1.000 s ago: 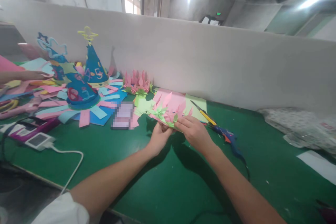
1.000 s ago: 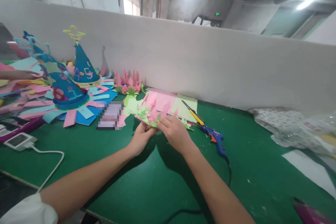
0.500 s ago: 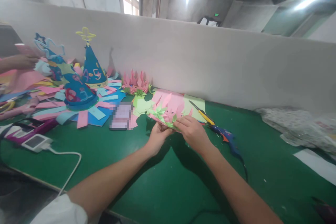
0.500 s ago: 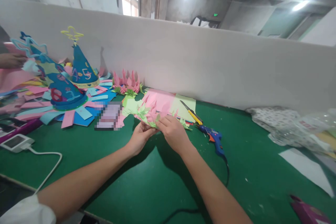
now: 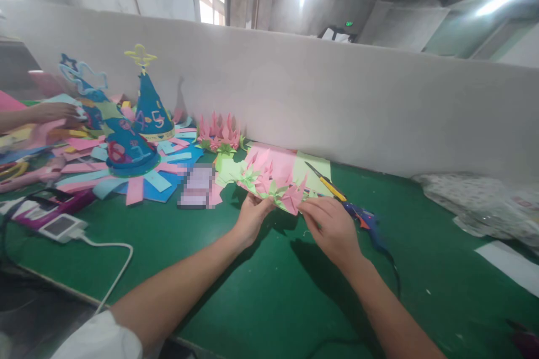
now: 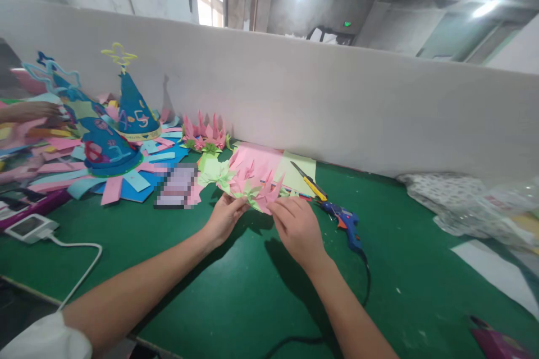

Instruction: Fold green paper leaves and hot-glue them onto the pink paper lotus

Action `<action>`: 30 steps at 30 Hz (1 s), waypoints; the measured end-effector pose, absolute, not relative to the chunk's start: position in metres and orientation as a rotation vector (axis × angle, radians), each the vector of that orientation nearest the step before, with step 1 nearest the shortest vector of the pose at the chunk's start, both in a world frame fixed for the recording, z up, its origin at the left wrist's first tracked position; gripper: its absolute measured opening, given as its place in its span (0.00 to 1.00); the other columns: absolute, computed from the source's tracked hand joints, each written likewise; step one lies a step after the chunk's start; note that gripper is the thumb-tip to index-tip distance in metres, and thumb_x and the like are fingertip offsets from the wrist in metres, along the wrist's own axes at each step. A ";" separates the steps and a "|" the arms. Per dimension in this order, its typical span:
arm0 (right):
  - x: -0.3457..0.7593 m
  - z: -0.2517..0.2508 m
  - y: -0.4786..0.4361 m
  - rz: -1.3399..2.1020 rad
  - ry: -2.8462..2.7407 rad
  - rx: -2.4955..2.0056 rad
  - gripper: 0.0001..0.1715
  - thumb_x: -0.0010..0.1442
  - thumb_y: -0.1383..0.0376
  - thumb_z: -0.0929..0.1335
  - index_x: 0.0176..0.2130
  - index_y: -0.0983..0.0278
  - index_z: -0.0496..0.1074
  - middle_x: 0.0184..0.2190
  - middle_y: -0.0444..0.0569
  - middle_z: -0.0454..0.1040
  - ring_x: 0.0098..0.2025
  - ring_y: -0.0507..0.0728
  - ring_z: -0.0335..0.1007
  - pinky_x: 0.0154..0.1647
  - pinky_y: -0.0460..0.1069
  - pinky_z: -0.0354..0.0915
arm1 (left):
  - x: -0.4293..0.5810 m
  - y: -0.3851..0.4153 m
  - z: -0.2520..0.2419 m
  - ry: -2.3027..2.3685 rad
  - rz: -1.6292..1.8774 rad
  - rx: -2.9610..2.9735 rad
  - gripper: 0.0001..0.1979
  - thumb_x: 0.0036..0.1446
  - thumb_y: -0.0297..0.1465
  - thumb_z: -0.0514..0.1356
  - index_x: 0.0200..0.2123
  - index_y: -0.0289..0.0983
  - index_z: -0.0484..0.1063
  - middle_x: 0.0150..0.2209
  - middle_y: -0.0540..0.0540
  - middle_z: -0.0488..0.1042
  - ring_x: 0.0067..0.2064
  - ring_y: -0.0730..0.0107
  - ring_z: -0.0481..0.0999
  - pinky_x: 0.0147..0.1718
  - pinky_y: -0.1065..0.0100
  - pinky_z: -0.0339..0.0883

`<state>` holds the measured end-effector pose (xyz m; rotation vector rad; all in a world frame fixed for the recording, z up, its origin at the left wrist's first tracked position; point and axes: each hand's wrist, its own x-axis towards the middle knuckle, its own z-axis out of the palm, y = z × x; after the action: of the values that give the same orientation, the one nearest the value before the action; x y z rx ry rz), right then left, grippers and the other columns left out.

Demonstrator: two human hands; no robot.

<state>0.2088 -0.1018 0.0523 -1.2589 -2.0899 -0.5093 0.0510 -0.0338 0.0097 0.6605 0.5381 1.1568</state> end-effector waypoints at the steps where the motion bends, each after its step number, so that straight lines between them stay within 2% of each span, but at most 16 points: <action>1: 0.212 0.049 -0.107 -0.482 -2.081 -1.281 0.10 0.60 0.70 0.62 0.37 0.63 0.72 0.33 0.50 0.75 0.36 0.56 0.68 0.40 0.53 0.63 | 0.051 -0.033 0.009 0.554 1.155 0.636 0.19 0.41 0.28 0.67 0.38 0.36 0.66 0.38 0.46 0.76 0.39 0.69 0.75 0.45 0.63 0.65; 5: 0.217 0.032 -0.119 -0.327 -2.042 -1.359 0.09 0.60 0.70 0.62 0.37 0.63 0.72 0.32 0.50 0.74 0.35 0.56 0.67 0.37 0.53 0.63 | 0.052 -0.032 0.008 0.564 1.159 0.567 0.17 0.41 0.28 0.68 0.36 0.36 0.67 0.36 0.48 0.75 0.37 0.73 0.74 0.45 0.66 0.65; 8: 0.209 0.024 -0.120 -0.279 -2.000 -1.369 0.09 0.60 0.69 0.63 0.40 0.63 0.71 0.32 0.50 0.74 0.35 0.57 0.67 0.36 0.53 0.63 | 0.053 -0.033 0.008 0.551 1.150 0.567 0.15 0.42 0.28 0.68 0.34 0.35 0.67 0.34 0.49 0.74 0.36 0.76 0.74 0.43 0.70 0.64; 12: 0.194 0.022 -0.115 -0.247 -1.869 -1.402 0.12 0.59 0.63 0.65 0.43 0.63 0.67 0.31 0.50 0.73 0.33 0.57 0.67 0.34 0.52 0.64 | 0.052 -0.035 0.011 0.556 1.116 0.578 0.15 0.41 0.27 0.68 0.33 0.34 0.68 0.32 0.50 0.73 0.34 0.79 0.72 0.41 0.72 0.63; 15: 0.188 0.021 -0.112 -0.233 -1.864 -1.399 0.16 0.58 0.61 0.66 0.46 0.63 0.66 0.36 0.52 0.73 0.36 0.58 0.68 0.37 0.53 0.65 | 0.052 -0.036 0.012 0.559 1.095 0.575 0.15 0.39 0.27 0.69 0.33 0.35 0.69 0.32 0.51 0.72 0.32 0.80 0.71 0.39 0.73 0.63; 19: 0.187 0.018 -0.112 -0.211 -1.892 -1.373 0.14 0.60 0.65 0.63 0.47 0.62 0.66 0.41 0.53 0.73 0.42 0.59 0.68 0.43 0.55 0.65 | 0.053 -0.039 0.010 0.515 0.993 0.638 0.12 0.42 0.30 0.67 0.31 0.34 0.70 0.30 0.51 0.72 0.32 0.78 0.71 0.36 0.73 0.63; 22: 0.187 0.016 -0.113 -0.210 -1.937 -1.348 0.12 0.60 0.66 0.62 0.45 0.62 0.67 0.41 0.53 0.74 0.44 0.59 0.68 0.45 0.56 0.64 | 0.054 -0.041 0.011 0.461 0.917 0.688 0.12 0.45 0.34 0.66 0.31 0.34 0.71 0.31 0.49 0.73 0.34 0.76 0.71 0.39 0.72 0.63; 25: 0.187 0.014 -0.114 -0.202 -1.973 -1.350 0.13 0.61 0.66 0.61 0.45 0.62 0.68 0.40 0.53 0.74 0.44 0.59 0.69 0.45 0.56 0.65 | 0.055 -0.043 0.012 0.453 0.889 0.708 0.14 0.44 0.37 0.66 0.30 0.33 0.71 0.31 0.48 0.74 0.34 0.74 0.72 0.40 0.70 0.64; 30: 0.186 0.013 -0.114 -0.185 -2.068 -1.331 0.15 0.60 0.67 0.61 0.47 0.61 0.67 0.42 0.52 0.73 0.47 0.59 0.67 0.49 0.57 0.63 | 0.054 -0.044 0.016 0.529 0.878 0.719 0.16 0.42 0.38 0.67 0.30 0.33 0.71 0.26 0.50 0.73 0.28 0.78 0.71 0.33 0.73 0.64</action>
<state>0.1859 -0.1142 0.0132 -1.3314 -2.0682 -0.1846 0.0544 -0.0438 0.0164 0.7192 0.5292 0.8784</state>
